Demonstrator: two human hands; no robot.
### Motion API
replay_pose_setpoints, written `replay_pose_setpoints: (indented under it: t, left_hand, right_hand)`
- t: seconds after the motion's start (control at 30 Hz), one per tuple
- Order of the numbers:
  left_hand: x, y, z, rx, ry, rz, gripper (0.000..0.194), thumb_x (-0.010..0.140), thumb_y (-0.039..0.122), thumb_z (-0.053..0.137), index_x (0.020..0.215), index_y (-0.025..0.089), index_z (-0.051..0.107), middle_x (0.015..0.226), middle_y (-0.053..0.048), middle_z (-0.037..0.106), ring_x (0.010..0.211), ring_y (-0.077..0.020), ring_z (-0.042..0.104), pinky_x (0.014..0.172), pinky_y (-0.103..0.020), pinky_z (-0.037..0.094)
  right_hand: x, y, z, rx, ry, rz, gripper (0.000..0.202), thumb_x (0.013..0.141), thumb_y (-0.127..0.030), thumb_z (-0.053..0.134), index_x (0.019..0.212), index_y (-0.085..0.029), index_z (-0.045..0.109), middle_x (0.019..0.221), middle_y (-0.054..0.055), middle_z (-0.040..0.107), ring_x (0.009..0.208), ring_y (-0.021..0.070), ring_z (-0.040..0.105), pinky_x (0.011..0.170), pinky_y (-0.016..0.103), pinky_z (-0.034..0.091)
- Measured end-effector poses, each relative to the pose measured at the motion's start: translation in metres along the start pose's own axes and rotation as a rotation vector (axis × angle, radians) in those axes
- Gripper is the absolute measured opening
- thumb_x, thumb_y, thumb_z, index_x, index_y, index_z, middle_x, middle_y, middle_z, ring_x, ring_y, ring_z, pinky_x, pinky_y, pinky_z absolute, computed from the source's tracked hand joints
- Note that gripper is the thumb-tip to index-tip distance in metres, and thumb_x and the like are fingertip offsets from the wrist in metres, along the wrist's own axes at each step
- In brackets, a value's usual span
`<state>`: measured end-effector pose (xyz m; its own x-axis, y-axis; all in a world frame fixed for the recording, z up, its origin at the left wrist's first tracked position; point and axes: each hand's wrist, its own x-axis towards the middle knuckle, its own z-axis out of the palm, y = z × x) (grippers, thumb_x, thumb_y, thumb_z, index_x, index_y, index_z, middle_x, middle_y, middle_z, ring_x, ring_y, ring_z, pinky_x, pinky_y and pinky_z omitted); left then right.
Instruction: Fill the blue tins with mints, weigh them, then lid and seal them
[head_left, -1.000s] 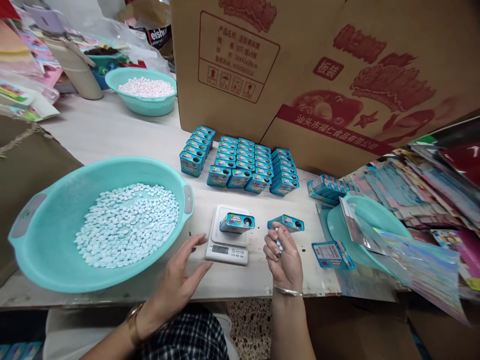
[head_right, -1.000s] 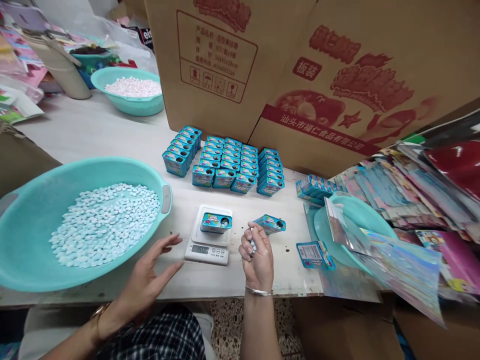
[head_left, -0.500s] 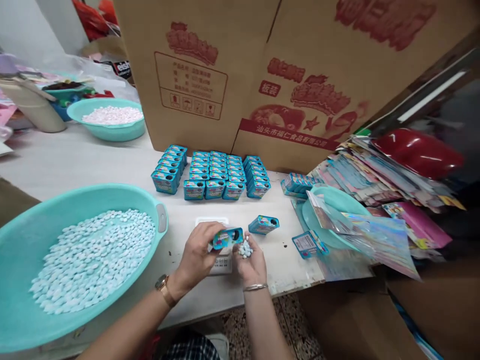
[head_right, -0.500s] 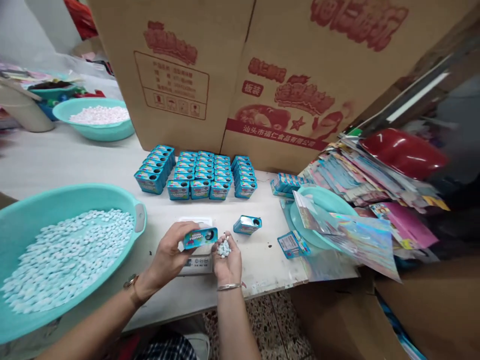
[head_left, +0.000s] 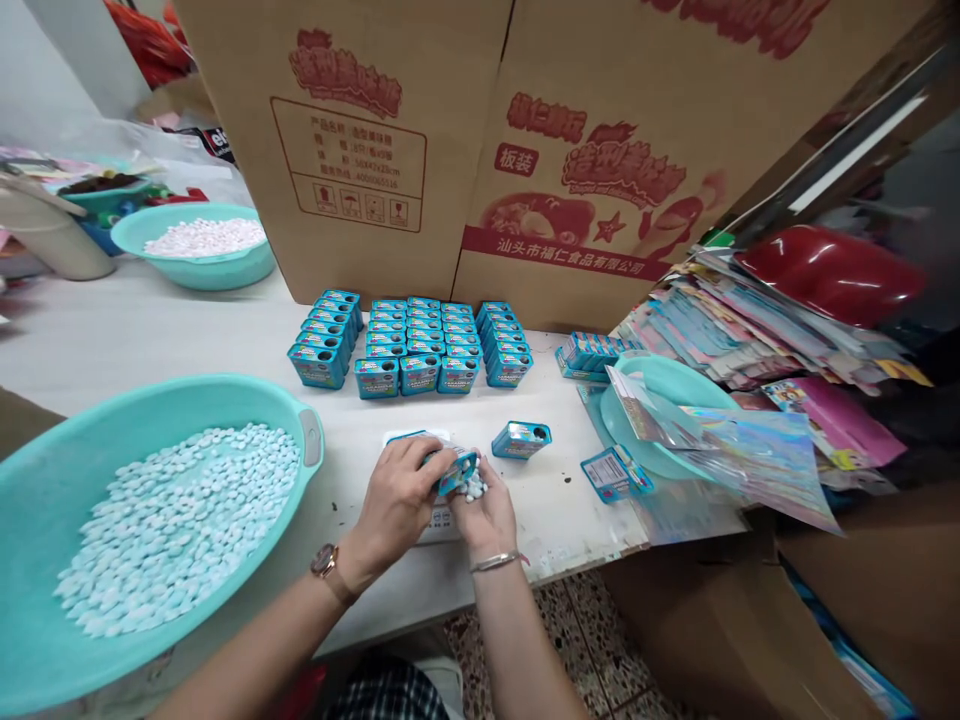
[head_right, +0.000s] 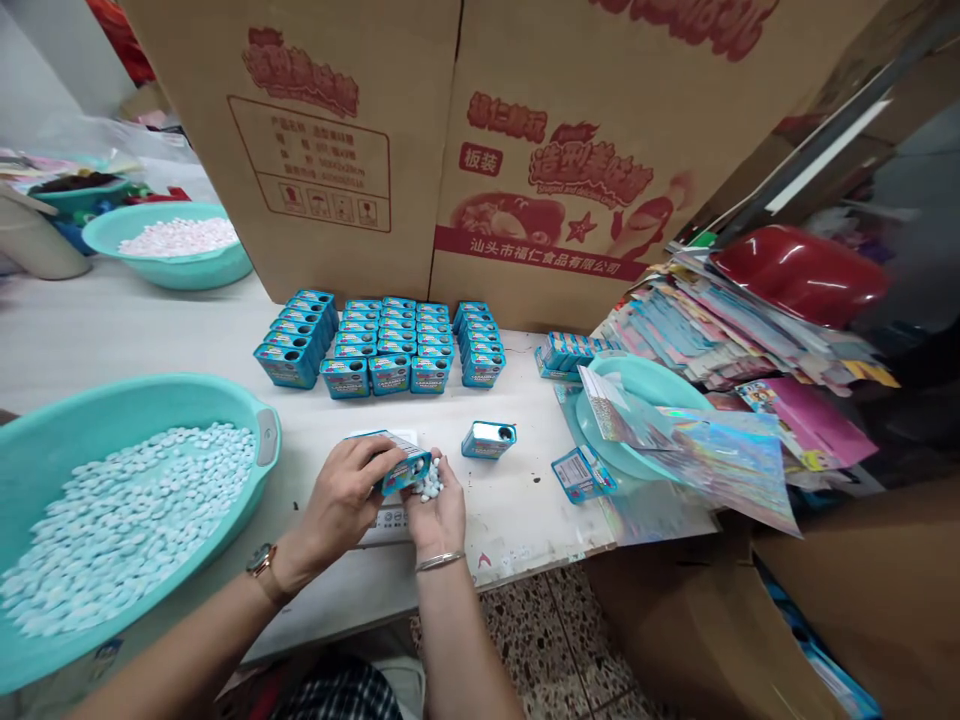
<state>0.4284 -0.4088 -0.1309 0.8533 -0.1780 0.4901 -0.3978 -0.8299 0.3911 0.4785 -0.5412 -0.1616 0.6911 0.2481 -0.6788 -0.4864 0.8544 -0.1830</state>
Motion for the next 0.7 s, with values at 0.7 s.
replay_pose_setpoints:
  t: [0.7]
  left_hand:
    - [-0.009,0.003,-0.006,0.000,0.116,0.000,0.054,0.074,-0.004,0.055,0.121,0.023,0.057,0.118,-0.008,0.061,0.110,-0.0253,0.053,0.094,-0.040,0.044]
  right_hand:
    - [-0.005,0.002,0.002,-0.013,-0.012,0.019,0.026,0.097,-0.023,0.047,0.082,-0.016,0.067,0.075,0.003,0.073,0.071,0.0145,0.069,0.066,0.028,0.056]
